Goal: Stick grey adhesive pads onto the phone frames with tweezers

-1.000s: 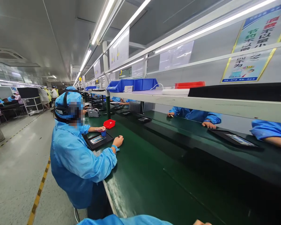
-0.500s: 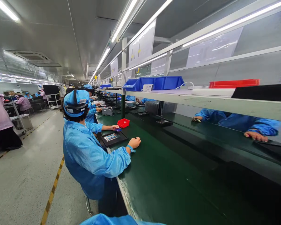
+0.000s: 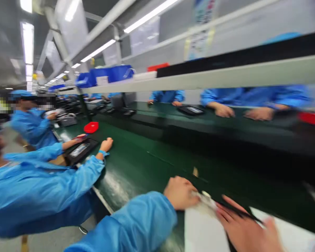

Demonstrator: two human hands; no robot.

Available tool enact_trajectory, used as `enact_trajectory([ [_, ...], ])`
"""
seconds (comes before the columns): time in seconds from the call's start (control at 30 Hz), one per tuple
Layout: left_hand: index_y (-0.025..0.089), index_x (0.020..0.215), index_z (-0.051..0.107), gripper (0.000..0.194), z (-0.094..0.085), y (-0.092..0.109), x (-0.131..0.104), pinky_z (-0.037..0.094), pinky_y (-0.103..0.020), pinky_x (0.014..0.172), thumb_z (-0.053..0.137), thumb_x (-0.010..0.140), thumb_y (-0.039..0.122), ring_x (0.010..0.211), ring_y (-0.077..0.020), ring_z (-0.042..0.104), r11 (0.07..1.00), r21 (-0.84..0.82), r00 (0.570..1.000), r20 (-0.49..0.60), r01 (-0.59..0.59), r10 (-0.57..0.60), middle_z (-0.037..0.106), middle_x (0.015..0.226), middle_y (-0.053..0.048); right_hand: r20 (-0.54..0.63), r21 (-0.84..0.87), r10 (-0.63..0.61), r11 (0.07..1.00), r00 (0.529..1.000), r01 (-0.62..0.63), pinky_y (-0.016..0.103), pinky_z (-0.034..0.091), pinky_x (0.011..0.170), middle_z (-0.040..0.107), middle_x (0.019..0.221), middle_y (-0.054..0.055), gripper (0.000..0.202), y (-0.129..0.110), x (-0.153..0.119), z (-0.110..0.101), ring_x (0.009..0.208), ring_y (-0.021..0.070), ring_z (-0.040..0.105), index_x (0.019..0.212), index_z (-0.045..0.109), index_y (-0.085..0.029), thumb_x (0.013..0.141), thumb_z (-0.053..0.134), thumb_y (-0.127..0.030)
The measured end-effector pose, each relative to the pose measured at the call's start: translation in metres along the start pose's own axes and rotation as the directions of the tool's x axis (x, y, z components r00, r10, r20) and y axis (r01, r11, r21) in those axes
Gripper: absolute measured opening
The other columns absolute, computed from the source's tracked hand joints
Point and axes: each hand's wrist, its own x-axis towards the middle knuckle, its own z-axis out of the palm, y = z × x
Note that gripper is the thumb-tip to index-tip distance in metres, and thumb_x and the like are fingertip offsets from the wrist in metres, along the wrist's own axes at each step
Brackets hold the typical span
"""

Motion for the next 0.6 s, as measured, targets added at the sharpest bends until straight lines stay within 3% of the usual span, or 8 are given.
enact_trajectory([
  [0.07, 0.026, 0.11, 0.072, 0.028, -0.004, 0.001, 0.002, 0.047, -0.039, 0.099, 0.06, 0.089, 0.04, 0.114, -0.0225, 0.057, 0.999, -0.045, 1.0, 0.02, -0.018, 0.019, 0.069, 0.117, -0.003, -0.068, -0.074, -0.103, 0.992, 0.992, 0.098, 0.05, 0.054, 0.081, 0.07, 0.094, 0.023, 0.063, -0.006, -0.006, -0.01, 0.074, 0.0254, 0.069, 0.102, 0.074, -0.026, 0.094, 0.027, -0.067],
  [0.17, 0.025, 0.111, 0.07, 0.025, 0.006, -0.003, 0.006, 0.043, -0.042, 0.103, 0.057, 0.092, 0.035, 0.117, -0.0238, 0.053, 0.995, -0.099, 1.0, 0.03, -0.003, 0.006, 0.066, 0.119, -0.004, -0.029, -0.11, -0.162, 0.981, 0.986, 0.157, 0.045, 0.055, 0.082, 0.072, 0.08, 0.019, 0.067, -0.006, -0.004, -0.011, 0.073, 0.0251, 0.069, 0.101, 0.073, -0.016, 0.097, 0.026, -0.064],
  [0.3, 0.026, 0.109, 0.07, 0.022, 0.016, -0.005, 0.001, 0.04, -0.04, 0.102, 0.059, 0.091, 0.033, 0.117, -0.023, 0.052, 0.992, -0.125, 0.999, 0.023, 0.025, -0.022, 0.065, 0.118, -0.003, -0.002, -0.106, -0.198, 0.975, 0.98, 0.197, 0.036, 0.055, 0.073, 0.073, 0.078, 0.017, 0.071, 0.0, -0.002, -0.009, 0.069, 0.023, 0.068, 0.104, 0.07, -0.013, 0.098, 0.024, -0.067],
  [0.6, 0.027, 0.105, 0.069, 0.02, 0.015, -0.008, 0.0, 0.041, -0.037, 0.097, 0.058, 0.091, 0.035, 0.116, -0.0234, 0.053, 0.994, -0.106, 1.0, -0.002, 0.003, -0.003, 0.065, 0.12, -0.002, 0.002, -0.083, -0.204, 0.976, 0.979, 0.203, 0.032, 0.054, 0.065, 0.074, 0.077, 0.015, 0.074, 0.003, -0.005, -0.01, 0.063, 0.0213, 0.068, 0.106, 0.068, -0.013, 0.097, 0.023, -0.07],
])
